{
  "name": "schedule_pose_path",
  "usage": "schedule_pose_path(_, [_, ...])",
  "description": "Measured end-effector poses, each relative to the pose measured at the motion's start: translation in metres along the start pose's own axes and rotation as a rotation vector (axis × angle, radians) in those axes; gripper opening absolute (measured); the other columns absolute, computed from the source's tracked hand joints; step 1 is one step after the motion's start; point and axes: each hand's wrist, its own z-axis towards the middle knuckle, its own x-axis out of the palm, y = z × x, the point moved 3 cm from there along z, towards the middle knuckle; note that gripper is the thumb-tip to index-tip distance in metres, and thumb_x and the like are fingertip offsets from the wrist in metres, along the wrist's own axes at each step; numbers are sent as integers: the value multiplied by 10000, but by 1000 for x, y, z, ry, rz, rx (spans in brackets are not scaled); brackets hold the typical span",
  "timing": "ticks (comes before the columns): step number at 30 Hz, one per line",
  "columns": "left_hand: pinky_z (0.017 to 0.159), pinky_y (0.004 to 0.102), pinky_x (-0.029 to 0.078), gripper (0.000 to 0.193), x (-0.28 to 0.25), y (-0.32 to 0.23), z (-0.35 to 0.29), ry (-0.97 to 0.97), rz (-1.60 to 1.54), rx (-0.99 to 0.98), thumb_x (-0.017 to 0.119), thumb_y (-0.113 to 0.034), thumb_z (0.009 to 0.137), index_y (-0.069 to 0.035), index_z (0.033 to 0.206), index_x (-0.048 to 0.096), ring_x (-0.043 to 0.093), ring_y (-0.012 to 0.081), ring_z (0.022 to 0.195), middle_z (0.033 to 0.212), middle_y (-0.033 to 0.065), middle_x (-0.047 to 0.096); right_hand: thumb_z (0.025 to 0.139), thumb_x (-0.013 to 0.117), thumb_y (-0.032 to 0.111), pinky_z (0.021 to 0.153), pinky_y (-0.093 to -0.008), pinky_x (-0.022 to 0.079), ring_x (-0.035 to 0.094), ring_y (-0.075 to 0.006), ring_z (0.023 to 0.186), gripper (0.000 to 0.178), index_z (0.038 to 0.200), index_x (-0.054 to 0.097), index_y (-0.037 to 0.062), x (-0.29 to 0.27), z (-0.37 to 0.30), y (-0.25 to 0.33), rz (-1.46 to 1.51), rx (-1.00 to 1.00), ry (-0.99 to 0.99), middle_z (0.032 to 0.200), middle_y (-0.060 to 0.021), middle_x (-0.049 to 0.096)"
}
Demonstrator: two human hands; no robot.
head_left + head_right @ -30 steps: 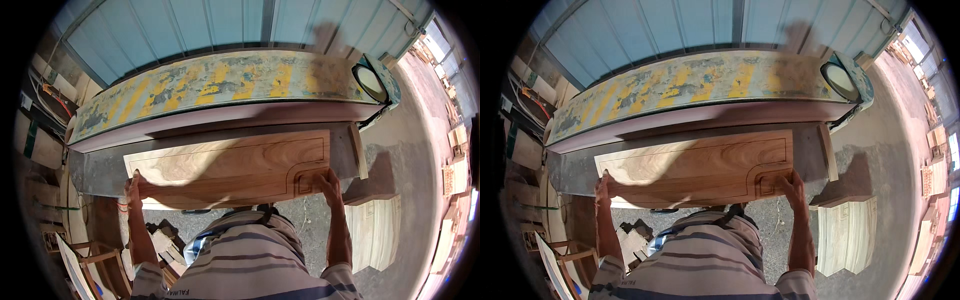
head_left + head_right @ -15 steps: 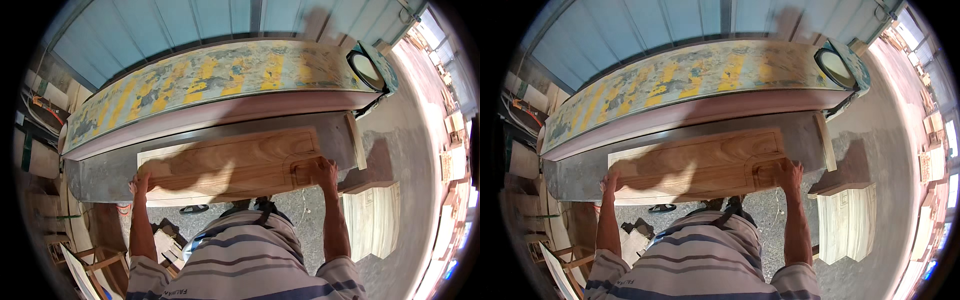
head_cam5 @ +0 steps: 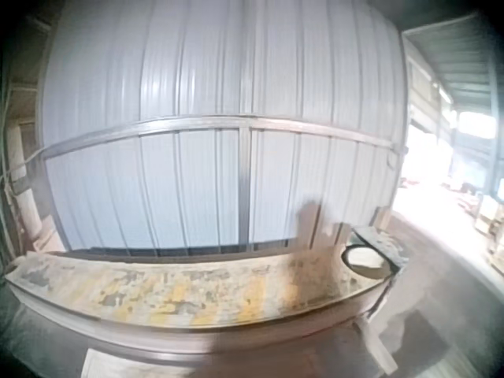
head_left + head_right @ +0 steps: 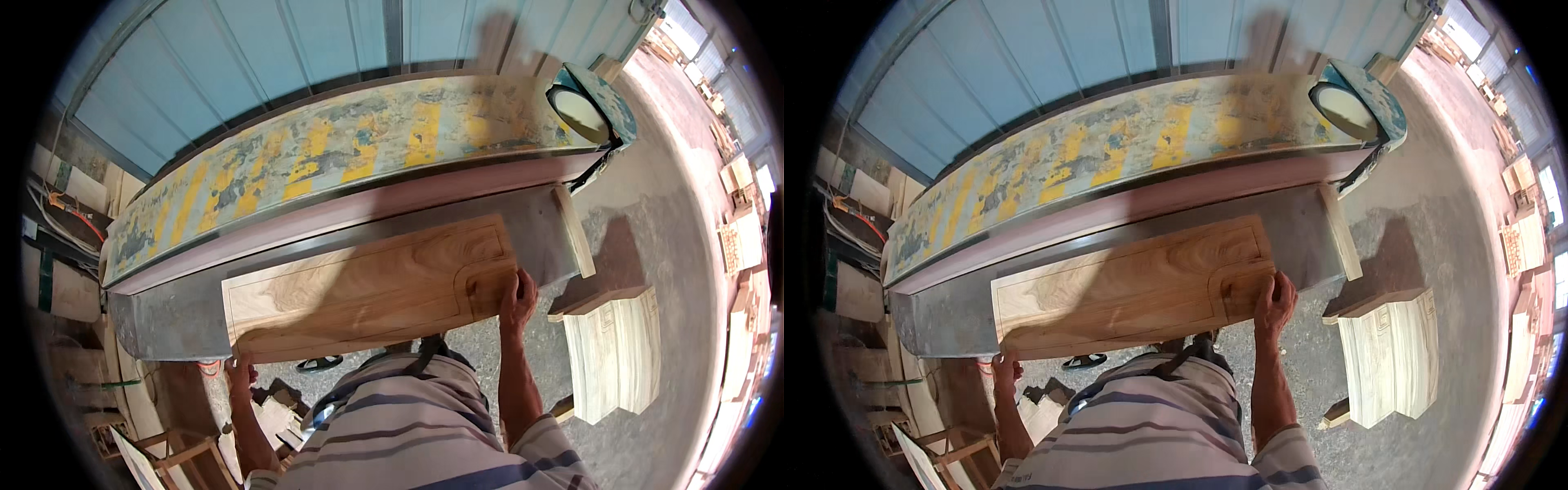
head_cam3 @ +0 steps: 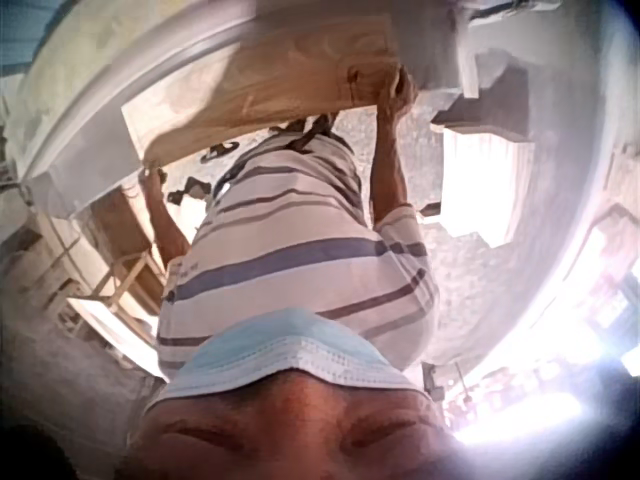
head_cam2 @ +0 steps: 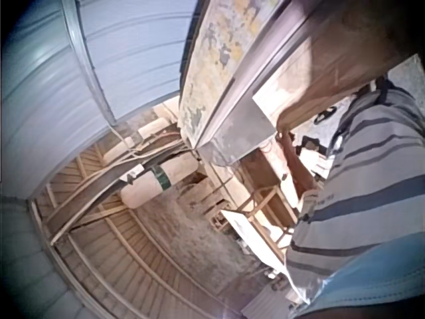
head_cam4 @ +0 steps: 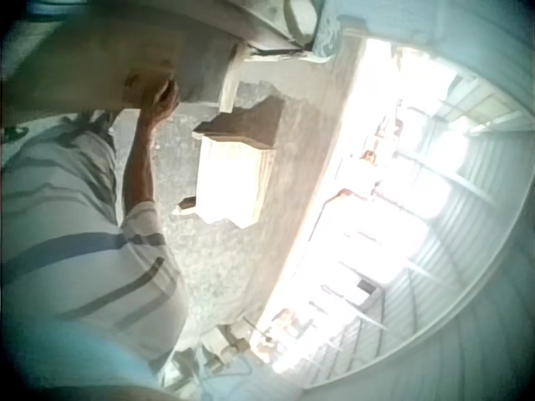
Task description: The person sands a curved wooden panel by hand-feeding it against a stationary belt sander in a workshop.
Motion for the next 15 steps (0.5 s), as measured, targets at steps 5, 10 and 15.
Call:
schedule_pose_path(5, [349,232,315,632,9,-15,-5,3,36,1,693,-258,750,-49,1235,346,384,85,412,575,8,410,859,594,220,911,-379,402,511,-270,1052,290,1086,603,40,2,1,-5,-13,-57,-78,1091,-119,593])
schedule_pose_path(10, [350,227,313,641,15,-22,3,48,5,9,695,-246,757,-52,1250,334,400,80,426,589,3,425,861,597,228,897,-374,408,526,-273,1029,289,1080,606,39,13,12,-5,71,-71,-120,1048,-115,614])
schedule_pose_path(15, [366,221,329,639,30,-43,8,60,-11,54,702,-309,766,-56,1238,356,422,82,440,602,-1,445,862,597,260,889,-360,414,530,-264,1029,293,1077,621,63,23,29,12,117,42,-109,1049,-102,623])
